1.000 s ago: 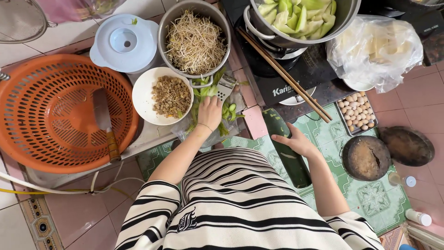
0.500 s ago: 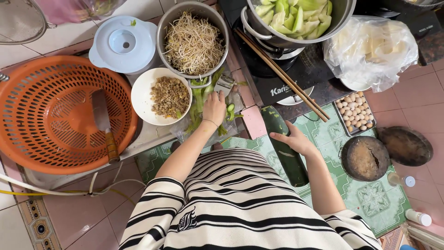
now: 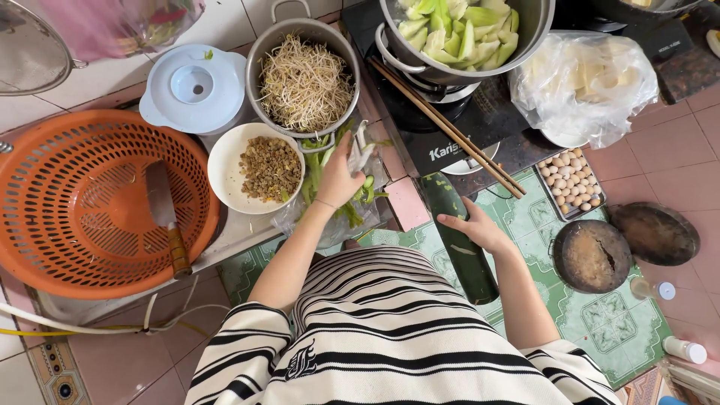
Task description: The person grates a whole green gourd with a handheld grater over a bowl, letting the shreds fall while peels collect on the counter. They then cut off the end of the gourd with a knife and rinse the gourd under the kitchen tap.
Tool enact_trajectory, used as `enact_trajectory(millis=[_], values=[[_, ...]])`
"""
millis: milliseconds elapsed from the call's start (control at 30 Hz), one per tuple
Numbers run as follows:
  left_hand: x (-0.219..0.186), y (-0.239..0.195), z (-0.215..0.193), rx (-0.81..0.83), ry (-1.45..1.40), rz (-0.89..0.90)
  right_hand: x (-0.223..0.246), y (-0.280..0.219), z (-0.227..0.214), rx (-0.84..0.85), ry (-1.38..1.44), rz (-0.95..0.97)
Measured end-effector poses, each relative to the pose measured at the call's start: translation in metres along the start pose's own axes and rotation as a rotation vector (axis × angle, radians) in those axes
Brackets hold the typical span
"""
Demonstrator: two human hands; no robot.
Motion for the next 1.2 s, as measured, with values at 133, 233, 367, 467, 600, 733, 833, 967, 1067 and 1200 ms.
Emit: enact_trajectory(millis=[133, 233, 367, 467, 600, 733, 833, 967, 1067, 1200], values=[[0.016, 0.003, -0.016, 0.210, -0.665, 0.104, 0.025, 0.000, -0.006, -0.019, 0.122, -0.007], [0.026, 0.005, -0.024, 0.468, -1.148, 0.042, 0.028, 0.007, -0.012, 0.085, 0.473, 0.110], [0.017, -0.009, -0.029, 0.590, -1.153, -0.303, 0.041, 0.012, -0.015, 0.177, 0.841, 0.154], [0.014, -0.016, -0.023, 0.654, -1.071, -0.425, 0.057, 0.016, -0.011, 0.277, 1.102, 0.069], [0.027, -0.017, -0.021, 0.540, -0.994, -0.393, 0.088, 0.014, 0.004, 0.370, 1.459, 0.043], [0.023, -0.013, -0.037, 0.414, -0.926, -0.162, 0.138, -0.004, 0.025, 0.096, 1.532, 0.190], [0.021, -0.010, -0.040, 0.456, -1.052, -0.166, 0.148, -0.007, 0.038, 0.069, 1.611, 0.175], [0.017, -0.003, -0.045, 0.429, -0.938, -0.086, 0.111, 0.020, 0.042, 0.119, 1.534, 0.164], [-0.007, -0.001, -0.066, 0.499, -0.745, -0.183, 0.121, 0.019, 0.045, 0.180, 1.415, 0.197], [-0.034, 0.002, -0.086, 0.370, -0.246, 0.053, 0.144, 0.019, 0.049, 0.321, 1.433, 0.186]])
Point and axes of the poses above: each hand's wrist, its own y-axis towards the middle knuckle, its own z-axis out of the palm, x = y × z, the point moved 3 cm from there along y, towards the middle knuckle, and after that the axes turned 9 degrees about -z, right-handed, at the moved point
